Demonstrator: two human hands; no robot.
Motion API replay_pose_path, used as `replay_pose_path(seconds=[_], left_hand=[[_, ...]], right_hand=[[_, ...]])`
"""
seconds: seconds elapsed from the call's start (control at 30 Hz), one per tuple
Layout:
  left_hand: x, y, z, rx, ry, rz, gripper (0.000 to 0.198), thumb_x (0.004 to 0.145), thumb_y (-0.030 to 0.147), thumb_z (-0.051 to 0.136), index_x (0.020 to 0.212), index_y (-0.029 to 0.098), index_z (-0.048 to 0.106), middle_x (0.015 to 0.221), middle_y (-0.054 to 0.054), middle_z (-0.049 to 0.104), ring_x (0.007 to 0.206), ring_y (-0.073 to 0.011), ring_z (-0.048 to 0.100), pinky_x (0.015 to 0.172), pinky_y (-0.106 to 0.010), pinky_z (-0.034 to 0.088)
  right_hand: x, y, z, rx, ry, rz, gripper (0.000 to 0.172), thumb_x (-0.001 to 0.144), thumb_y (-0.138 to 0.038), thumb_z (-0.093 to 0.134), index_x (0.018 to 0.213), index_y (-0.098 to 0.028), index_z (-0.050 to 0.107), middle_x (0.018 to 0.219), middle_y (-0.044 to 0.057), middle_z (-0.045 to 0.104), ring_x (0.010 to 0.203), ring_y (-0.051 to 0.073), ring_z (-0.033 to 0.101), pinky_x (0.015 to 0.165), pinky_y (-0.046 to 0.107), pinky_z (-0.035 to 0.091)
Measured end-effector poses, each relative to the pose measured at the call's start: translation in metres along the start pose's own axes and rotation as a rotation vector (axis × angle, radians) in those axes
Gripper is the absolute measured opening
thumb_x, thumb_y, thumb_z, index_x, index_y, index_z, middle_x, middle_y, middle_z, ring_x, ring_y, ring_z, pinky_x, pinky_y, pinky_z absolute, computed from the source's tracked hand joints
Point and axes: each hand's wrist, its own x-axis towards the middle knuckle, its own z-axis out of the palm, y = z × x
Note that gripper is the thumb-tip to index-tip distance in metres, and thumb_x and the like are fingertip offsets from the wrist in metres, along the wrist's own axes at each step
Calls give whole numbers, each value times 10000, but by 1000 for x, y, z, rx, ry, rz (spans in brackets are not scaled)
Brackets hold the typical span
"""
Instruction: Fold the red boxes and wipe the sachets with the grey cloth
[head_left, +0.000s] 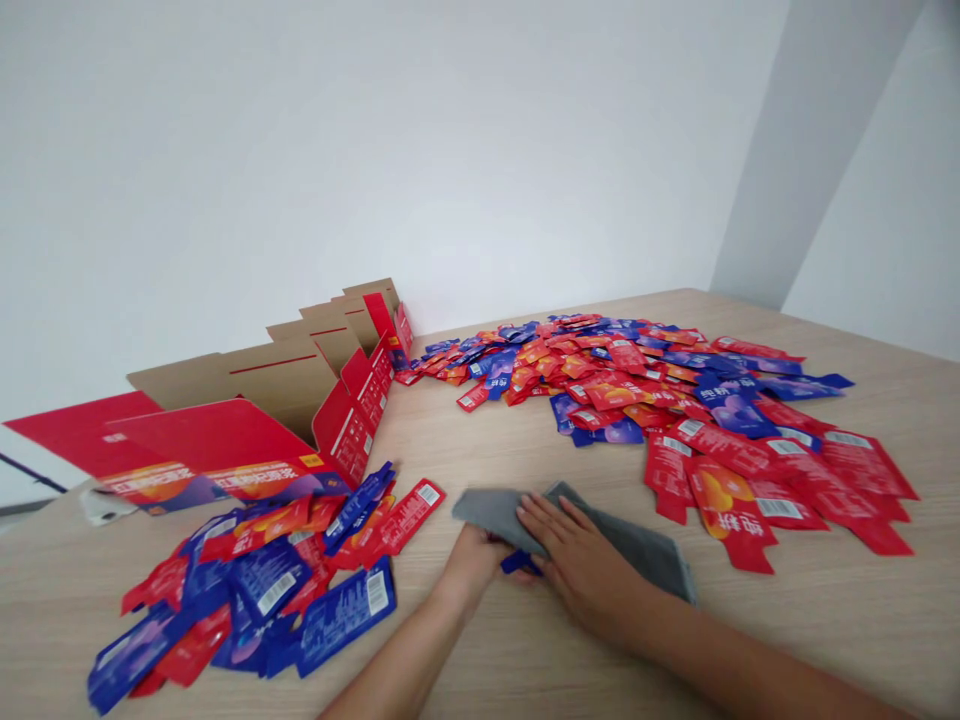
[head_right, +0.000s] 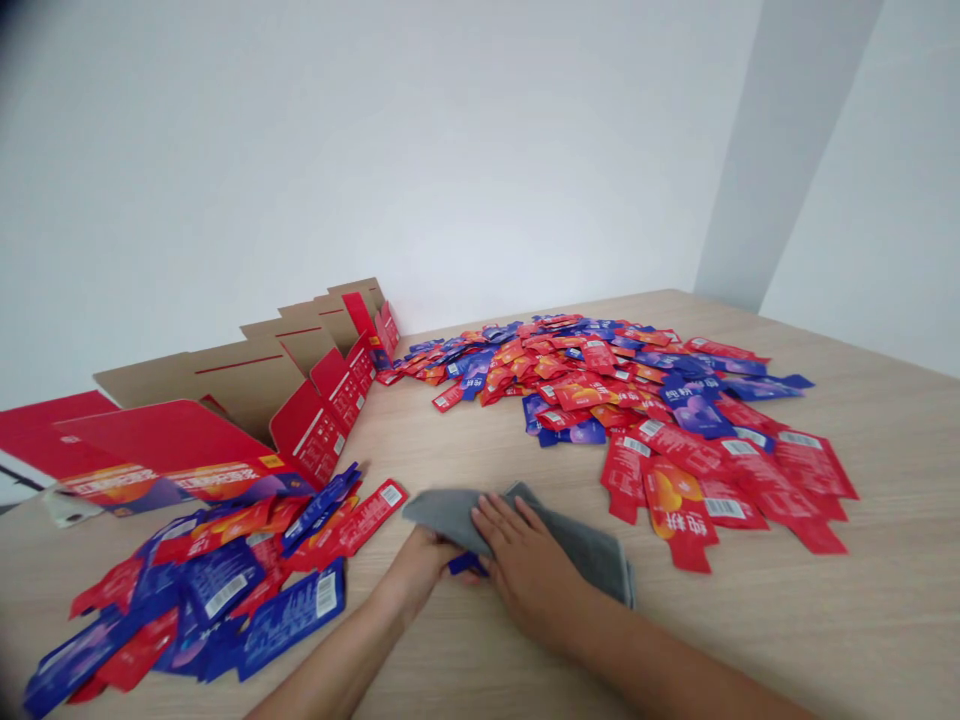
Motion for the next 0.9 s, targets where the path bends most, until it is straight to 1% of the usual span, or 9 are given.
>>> replay_pose_path(seconds=[0.1,0.17,0.23,0.3,0.4,0.57,0.67,0.8,0.9], left_hand=[[-1,-6,4,-582,-164,-88,256,731,167,510,873,64,697,668,-77,702,580,-167,645,516,-250,516],[1,-10,8,-948,-132,-132,251,676,156,568,885,104,696,786,-90,719,699,-189,666,635,-295,539],[2,-12,12,-1072,-41,-135,265,629,192,632,880,130,694,842,-80,719,763,-200,659,695,-308,537],[2,-13,13,-1089,-87,-143,306,642,255,650,917,124,681,843,-83,714,739,-207,657,661,-316,541],[-3,-15,5,-939,-107,-63,338,766,321,553,1016,115,649,857,-93,704,713,-206,660,606,-314,543],[-11,-19,-8,-207,227,593,303,874,174,403,1063,196,639,1056,-82,672,989,-185,609,886,-343,492],[-11,-20,0,88,225,784,286,862,127,425,1040,179,643,1049,-85,673,990,-183,604,879,-336,503],[-9,-21,9,196,144,708,222,834,102,459,865,148,674,875,-86,700,849,-175,639,786,-290,530],[-8,-17,5,181,93,665,226,840,103,458,862,161,675,835,-63,706,803,-170,648,763,-284,531]], right_hand=[[1,-1,1,-47,-21,142,464,923,-265,342,1358,-117,407,1418,135,357,1324,250,288,1066,501,278],[-1,-7,3,-28,-38,100,481,923,-287,347,1374,-123,382,1433,117,332,1332,235,271,1081,477,265],[-2,-9,6,14,-39,33,487,918,-282,354,1384,-139,366,1441,89,327,1337,213,260,1095,451,247],[0,1,6,53,-7,53,477,911,-266,349,1366,-131,397,1425,91,361,1330,211,281,1093,453,249],[6,40,-2,139,133,256,462,895,-294,340,1285,-104,499,1356,137,460,1278,255,379,1072,494,266],[4,80,-23,348,440,614,516,928,-418,244,1208,-133,570,1157,119,632,1150,264,528,993,454,402],[-3,53,-19,294,460,446,503,940,-395,252,1261,-112,515,1240,135,576,1194,245,487,1013,433,384],[-9,7,-1,72,145,-9,441,928,-311,350,1324,-152,457,1353,108,476,1282,238,376,1066,462,300],[-7,7,5,-43,22,-41,439,926,-265,348,1344,-158,431,1412,98,393,1323,227,299,1079,470,268]])
